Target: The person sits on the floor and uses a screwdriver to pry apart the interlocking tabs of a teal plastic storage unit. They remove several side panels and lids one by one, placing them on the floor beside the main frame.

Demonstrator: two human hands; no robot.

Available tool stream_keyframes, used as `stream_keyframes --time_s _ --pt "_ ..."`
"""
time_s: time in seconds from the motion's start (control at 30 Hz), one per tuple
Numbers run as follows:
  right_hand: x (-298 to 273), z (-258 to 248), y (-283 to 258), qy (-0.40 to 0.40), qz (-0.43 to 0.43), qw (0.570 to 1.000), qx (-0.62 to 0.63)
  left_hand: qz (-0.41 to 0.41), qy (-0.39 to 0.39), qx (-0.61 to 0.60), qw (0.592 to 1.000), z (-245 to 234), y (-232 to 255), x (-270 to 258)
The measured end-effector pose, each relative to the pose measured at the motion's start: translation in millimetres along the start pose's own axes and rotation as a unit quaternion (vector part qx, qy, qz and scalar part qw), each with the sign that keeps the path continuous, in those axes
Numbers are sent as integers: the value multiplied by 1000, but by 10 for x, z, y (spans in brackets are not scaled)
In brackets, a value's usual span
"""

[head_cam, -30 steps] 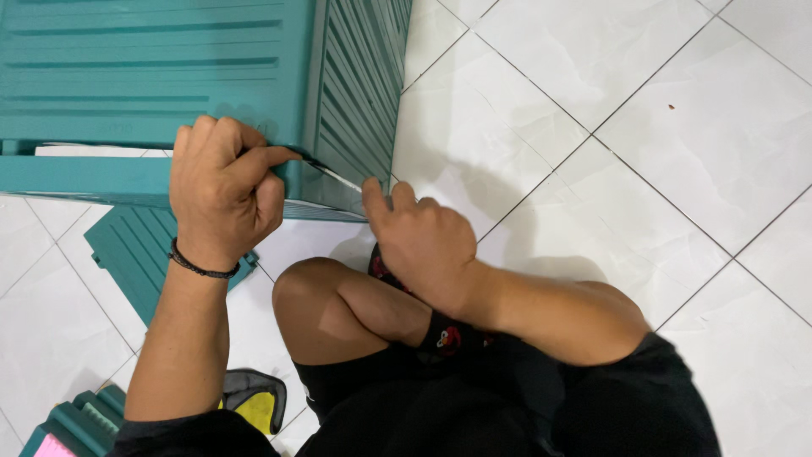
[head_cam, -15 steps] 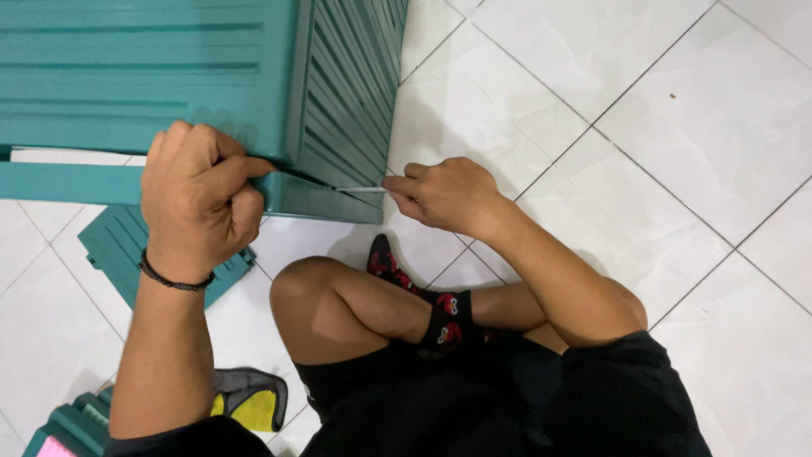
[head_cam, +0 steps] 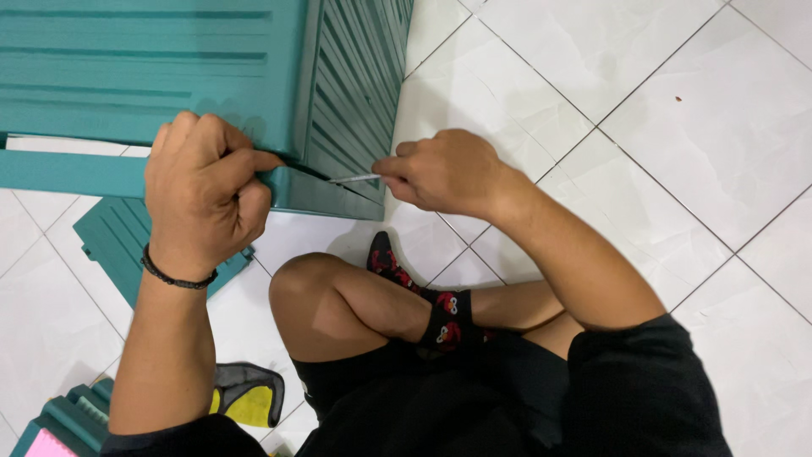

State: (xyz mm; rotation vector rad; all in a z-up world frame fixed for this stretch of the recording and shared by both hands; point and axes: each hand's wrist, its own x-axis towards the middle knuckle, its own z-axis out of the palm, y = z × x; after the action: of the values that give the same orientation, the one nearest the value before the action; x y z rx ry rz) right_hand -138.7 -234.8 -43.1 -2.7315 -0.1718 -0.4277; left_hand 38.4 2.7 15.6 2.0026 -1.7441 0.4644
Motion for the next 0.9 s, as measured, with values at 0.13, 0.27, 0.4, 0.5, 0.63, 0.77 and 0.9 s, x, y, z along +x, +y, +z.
stream_keyframes --time_s 0.13,0.27,0.4,0.5,0.63,0.77,0.9 --pt "47 -24 -161 -75 63 995 -4 5 -3 -2 1000 -20 37 39" --pt "-121 166 -630 -51 161 986 -5 9 -11 -9 1000 -54 85 78" --pt "-150 453 -996 -40 260 965 7 2 -52 33 998 -87 143 125" --pt "-185 505 -946 33 251 967 14 -4 -49 -1 999 -137 199 135" --pt "-168 395 -469 -16 183 982 50 13 2 -35 999 -184 286 107" --pt "-302 375 -89 -92 191 972 98 36 6 49 998 -147 292 86" --pt "-449 664 -14 -147 220 956 125 51 1 79 996 -98 248 38"
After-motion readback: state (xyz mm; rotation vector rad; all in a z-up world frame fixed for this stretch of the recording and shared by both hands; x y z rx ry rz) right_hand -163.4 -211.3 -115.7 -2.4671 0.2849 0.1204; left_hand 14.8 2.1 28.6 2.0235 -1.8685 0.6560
